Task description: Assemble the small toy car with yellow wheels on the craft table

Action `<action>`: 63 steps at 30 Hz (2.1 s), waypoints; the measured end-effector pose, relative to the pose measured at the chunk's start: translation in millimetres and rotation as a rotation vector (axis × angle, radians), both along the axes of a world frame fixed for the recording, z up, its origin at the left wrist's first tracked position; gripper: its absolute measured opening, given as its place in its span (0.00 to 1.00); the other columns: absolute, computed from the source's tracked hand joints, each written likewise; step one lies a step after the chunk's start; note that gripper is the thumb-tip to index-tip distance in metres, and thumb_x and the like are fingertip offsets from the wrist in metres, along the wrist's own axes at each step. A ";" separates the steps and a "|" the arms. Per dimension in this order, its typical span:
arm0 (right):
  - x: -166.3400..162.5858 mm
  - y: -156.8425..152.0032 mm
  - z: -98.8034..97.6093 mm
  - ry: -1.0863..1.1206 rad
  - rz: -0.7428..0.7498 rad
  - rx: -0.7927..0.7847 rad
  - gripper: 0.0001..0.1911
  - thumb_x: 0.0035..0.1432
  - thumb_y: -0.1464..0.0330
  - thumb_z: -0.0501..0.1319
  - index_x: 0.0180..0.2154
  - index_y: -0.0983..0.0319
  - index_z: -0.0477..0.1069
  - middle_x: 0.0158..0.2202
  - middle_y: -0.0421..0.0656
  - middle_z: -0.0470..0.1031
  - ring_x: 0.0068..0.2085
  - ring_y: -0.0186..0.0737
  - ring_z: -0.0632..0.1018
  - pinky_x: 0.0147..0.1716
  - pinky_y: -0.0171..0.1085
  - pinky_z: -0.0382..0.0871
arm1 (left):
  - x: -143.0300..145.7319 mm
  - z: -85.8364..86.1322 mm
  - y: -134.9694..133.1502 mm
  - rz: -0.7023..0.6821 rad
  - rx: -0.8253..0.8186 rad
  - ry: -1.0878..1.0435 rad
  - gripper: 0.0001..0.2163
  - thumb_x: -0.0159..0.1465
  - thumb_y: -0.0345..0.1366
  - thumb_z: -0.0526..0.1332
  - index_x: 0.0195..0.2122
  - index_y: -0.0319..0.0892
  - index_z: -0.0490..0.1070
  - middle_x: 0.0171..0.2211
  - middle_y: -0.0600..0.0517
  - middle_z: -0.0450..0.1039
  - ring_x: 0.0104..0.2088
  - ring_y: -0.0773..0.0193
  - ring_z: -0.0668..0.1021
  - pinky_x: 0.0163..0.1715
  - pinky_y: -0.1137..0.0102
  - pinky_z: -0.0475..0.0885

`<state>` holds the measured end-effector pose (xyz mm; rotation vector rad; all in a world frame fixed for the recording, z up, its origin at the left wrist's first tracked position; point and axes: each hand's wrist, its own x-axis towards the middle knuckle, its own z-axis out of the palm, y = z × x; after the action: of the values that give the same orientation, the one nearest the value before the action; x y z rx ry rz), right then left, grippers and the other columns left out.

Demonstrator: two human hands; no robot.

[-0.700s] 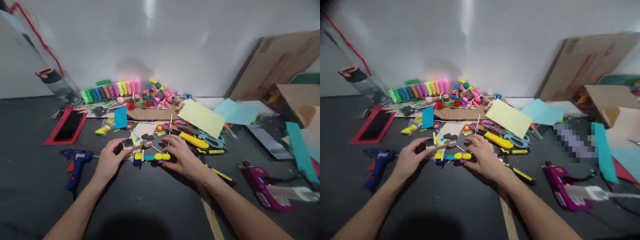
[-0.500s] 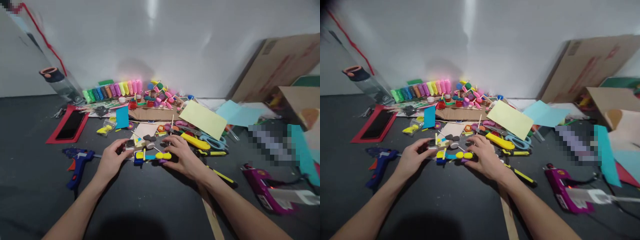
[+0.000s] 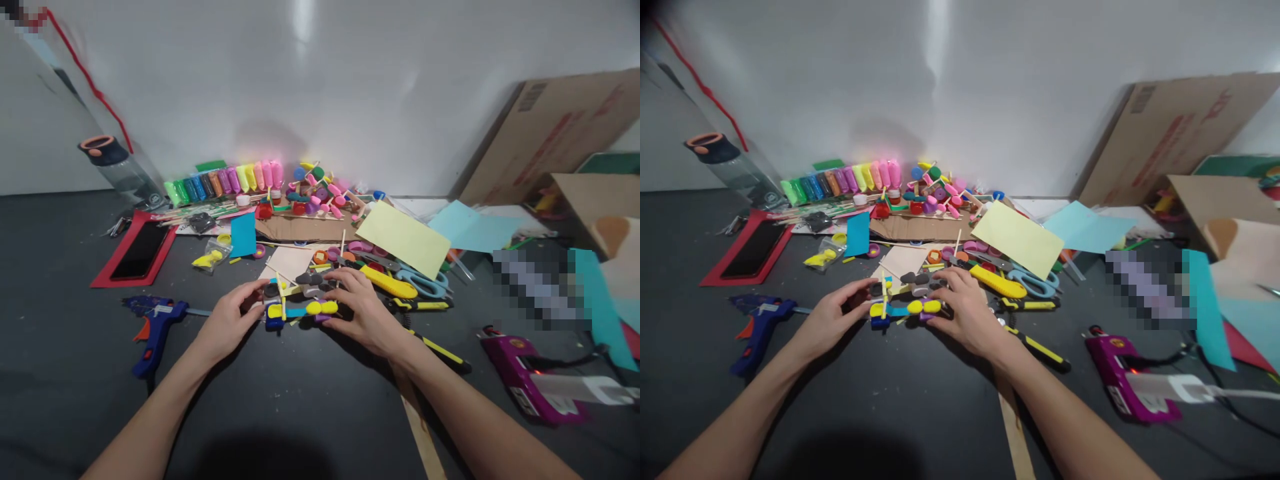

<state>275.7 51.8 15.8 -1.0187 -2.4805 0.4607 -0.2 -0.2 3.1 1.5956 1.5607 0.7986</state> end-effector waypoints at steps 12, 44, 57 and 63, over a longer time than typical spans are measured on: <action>-2.4 4.3 -7.4 -0.020 -0.081 -0.029 0.17 0.52 0.62 0.71 0.43 0.59 0.75 0.56 0.51 0.70 0.60 0.56 0.65 0.60 0.58 0.59 | 4.8 -3.3 -7.0 -0.075 0.023 0.259 0.43 0.54 0.45 0.68 0.68 0.44 0.49 0.64 0.43 0.60 0.62 0.47 0.63 0.61 0.53 0.59; -6.4 4.1 9.1 0.024 -0.038 -0.225 0.55 0.51 0.66 0.68 0.70 0.54 0.36 0.60 0.51 0.60 0.61 0.54 0.62 0.59 0.54 0.60 | 4.8 11.3 -9.0 -0.087 0.092 0.217 0.36 0.57 0.38 0.66 0.66 0.47 0.53 0.63 0.45 0.62 0.62 0.47 0.63 0.59 0.54 0.61; -7.2 1.1 8.4 0.023 -0.037 -0.254 0.54 0.52 0.67 0.67 0.70 0.52 0.36 0.61 0.49 0.63 0.62 0.52 0.65 0.60 0.54 0.61 | 1.7 10.3 -8.8 -0.085 0.046 0.062 0.38 0.56 0.38 0.67 0.66 0.46 0.52 0.65 0.43 0.60 0.62 0.50 0.67 0.62 0.55 0.61; -10.9 5.7 11.1 0.062 -0.022 -0.244 0.53 0.52 0.65 0.67 0.70 0.53 0.36 0.62 0.50 0.62 0.62 0.53 0.65 0.60 0.54 0.60 | -3.4 14.6 -8.1 -0.047 0.062 0.033 0.38 0.55 0.39 0.68 0.66 0.47 0.53 0.64 0.43 0.62 0.62 0.50 0.67 0.61 0.55 0.62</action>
<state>264.8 57.5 26.9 -1.1041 -2.3977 0.7917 -3.6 -8.3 17.6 1.6915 1.5292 0.8062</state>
